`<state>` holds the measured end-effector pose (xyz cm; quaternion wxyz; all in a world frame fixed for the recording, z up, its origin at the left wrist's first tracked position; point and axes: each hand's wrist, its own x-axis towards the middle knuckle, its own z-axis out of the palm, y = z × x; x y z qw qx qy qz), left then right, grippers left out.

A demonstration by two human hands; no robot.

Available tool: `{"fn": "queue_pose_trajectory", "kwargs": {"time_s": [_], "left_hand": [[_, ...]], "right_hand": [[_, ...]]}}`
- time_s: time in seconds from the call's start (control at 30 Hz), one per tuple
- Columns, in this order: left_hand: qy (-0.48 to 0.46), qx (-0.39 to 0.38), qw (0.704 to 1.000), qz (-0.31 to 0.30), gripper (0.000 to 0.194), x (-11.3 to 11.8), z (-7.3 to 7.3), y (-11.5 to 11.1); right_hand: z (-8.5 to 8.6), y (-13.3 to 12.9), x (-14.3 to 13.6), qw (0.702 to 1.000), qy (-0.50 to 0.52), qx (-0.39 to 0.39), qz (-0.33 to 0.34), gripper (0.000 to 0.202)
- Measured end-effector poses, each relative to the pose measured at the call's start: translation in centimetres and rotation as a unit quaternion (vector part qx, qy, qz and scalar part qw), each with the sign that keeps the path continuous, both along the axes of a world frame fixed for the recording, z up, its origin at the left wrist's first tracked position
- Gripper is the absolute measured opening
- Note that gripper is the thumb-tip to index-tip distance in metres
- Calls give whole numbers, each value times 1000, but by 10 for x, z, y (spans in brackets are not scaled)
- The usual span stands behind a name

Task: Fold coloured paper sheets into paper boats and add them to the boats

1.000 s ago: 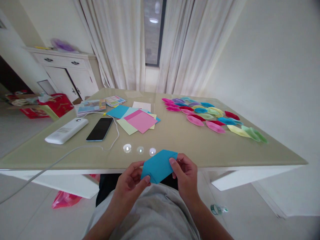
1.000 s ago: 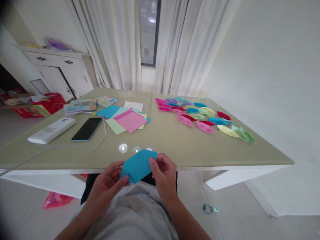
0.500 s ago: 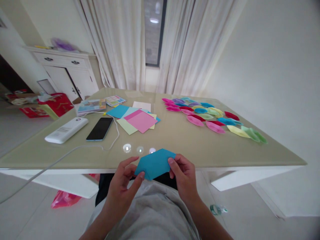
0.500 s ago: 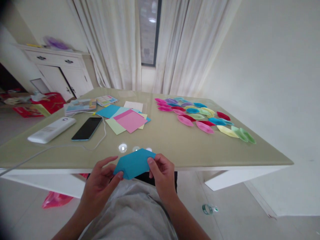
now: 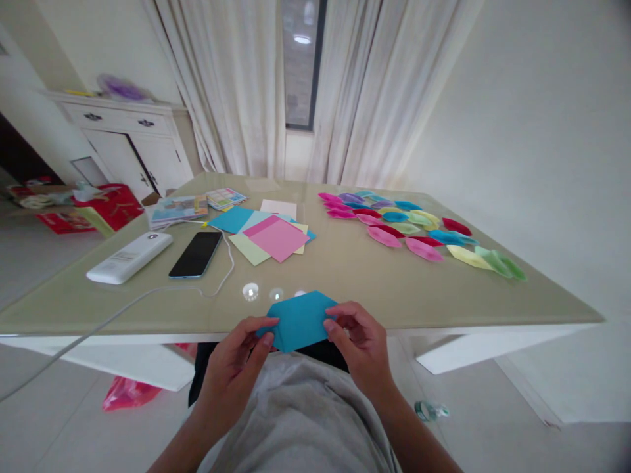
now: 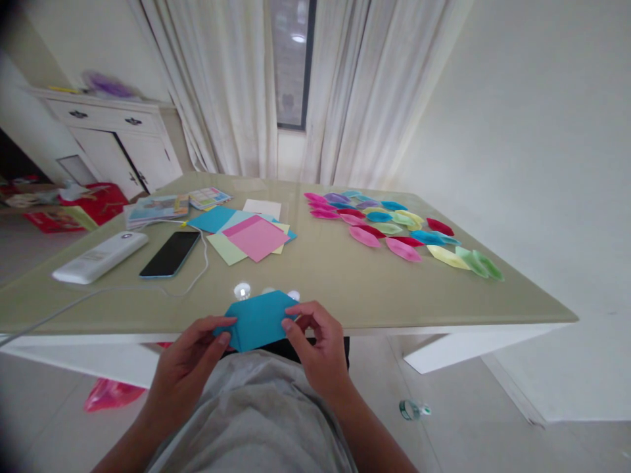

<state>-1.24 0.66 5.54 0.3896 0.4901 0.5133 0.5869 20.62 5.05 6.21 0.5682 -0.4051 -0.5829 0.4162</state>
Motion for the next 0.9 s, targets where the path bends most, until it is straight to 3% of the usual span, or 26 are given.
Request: {"fn": "queue_pose_trajectory", "kwargs": {"time_s": [0.1, 0.17, 0.27, 0.33, 0.43, 0.67, 0.9], "left_hand": [[-29, 16, 999, 11, 31, 1, 2, 1], [-92, 15, 996, 12, 53, 4, 1, 3], [-192, -7, 981, -40, 85, 14, -5, 7], [-202, -32, 976, -75, 74, 22, -10, 9], [-158, -86, 981, -77, 49, 32, -13, 11], [-121, -87, 988, -46, 44, 34, -2, 13], [-172, -116, 978, -4, 35, 47, 9, 13]], "right_hand": [[2, -1, 0, 1000, -16, -1, 1, 22], [3, -2, -2, 1000, -11, -11, 2, 17], [4, -5, -6, 999, 6, -34, -10, 13], [3, -7, -10, 999, 10, -45, -14, 14], [1, -9, -13, 999, 2, -44, -4, 17], [-2, -8, -12, 1000, -15, -18, 5, 13], [6, -13, -17, 1000, -9, -22, -8, 10]]}}
